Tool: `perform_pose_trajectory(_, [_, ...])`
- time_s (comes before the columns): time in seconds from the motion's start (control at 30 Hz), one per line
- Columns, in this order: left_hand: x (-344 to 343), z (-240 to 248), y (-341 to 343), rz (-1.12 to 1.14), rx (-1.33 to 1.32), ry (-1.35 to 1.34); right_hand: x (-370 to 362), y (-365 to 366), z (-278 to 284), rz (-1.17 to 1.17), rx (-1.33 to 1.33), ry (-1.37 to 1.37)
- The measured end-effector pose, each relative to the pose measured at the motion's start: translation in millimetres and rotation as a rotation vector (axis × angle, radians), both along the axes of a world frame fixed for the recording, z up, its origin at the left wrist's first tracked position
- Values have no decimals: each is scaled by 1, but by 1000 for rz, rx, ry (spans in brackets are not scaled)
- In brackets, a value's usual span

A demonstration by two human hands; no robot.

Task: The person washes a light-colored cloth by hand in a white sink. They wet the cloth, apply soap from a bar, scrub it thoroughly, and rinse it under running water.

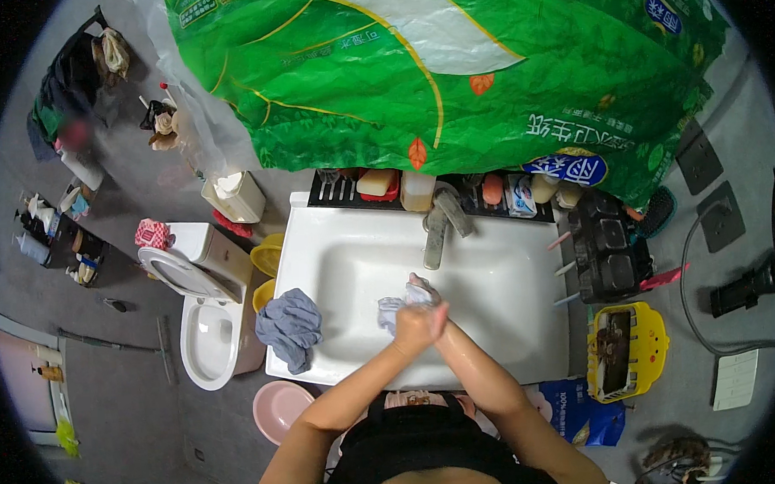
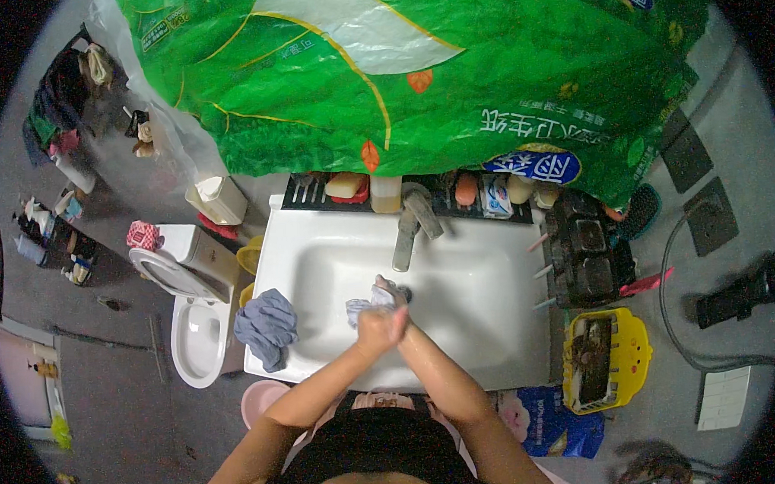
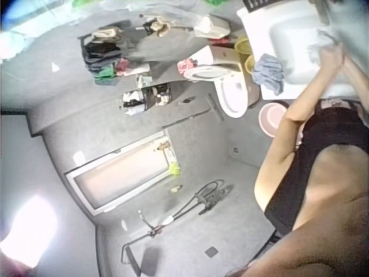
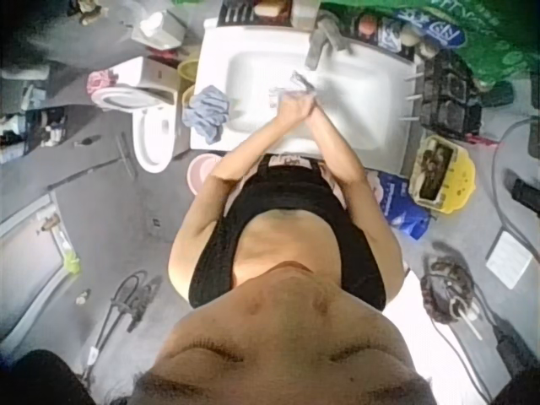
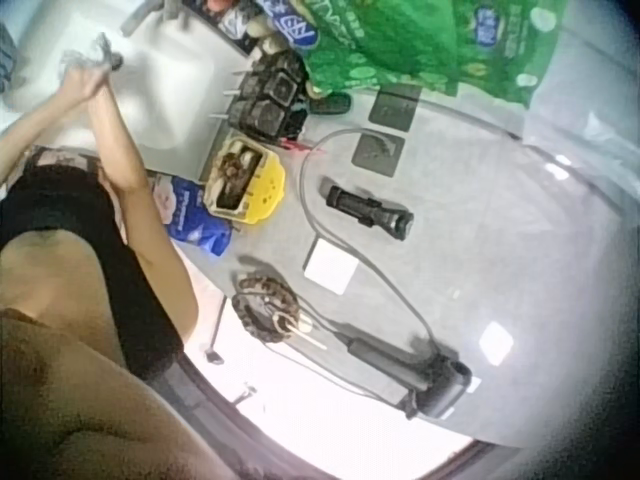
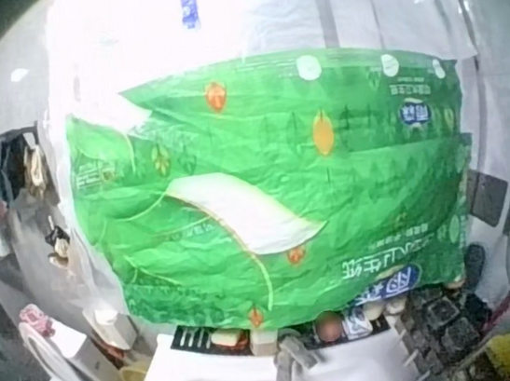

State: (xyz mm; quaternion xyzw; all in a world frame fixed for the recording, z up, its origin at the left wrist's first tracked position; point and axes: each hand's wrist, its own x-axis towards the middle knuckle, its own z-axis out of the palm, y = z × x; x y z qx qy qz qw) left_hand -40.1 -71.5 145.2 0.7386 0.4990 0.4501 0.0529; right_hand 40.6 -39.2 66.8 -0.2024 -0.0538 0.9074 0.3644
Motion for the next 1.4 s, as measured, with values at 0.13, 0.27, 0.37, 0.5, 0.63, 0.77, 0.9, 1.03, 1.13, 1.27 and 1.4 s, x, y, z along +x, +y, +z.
perform_pose_trajectory(0.13, [-14,-17,27,169,-146,-72,-14,-14,43,-134,-66,-507])
perform_pose_trajectory(0.27, [-53,-26,60,203,-587,-450,-1,-25,72,-32,-76,-224])
perform_pose_trajectory(0.37, [-69,-28,55,13,-881,-674,19,-25,66,69,71,-282])
perform_pose_trajectory(0.5, [-74,-34,33,-367,-714,-315,42,-9,31,-60,61,-219])
perform_pose_trajectory(0.63, [-100,-42,30,-570,-739,-232,44,-9,43,-123,2,-137])
perform_pose_trajectory(0.77, [-88,-28,29,-512,-933,-1020,37,-11,42,-197,-67,-132])
perform_pose_trajectory(0.9, [-32,-8,13,-256,-806,-927,8,-8,14,-241,-7,-130])
perform_pose_trajectory(1.03, [10,-5,-15,-244,-32,-30,7,7,-13,-97,-137,-187])
perform_pose_trajectory(1.13, [-6,-29,5,-130,-34,-14,9,4,-21,-43,-21,-188])
perform_pose_trajectory(1.27, [-10,-4,15,139,-135,-164,-31,-15,30,-480,3,-270])
perform_pose_trajectory(1.4, [6,10,0,-60,9,-266,-35,-27,13,-620,81,-106])
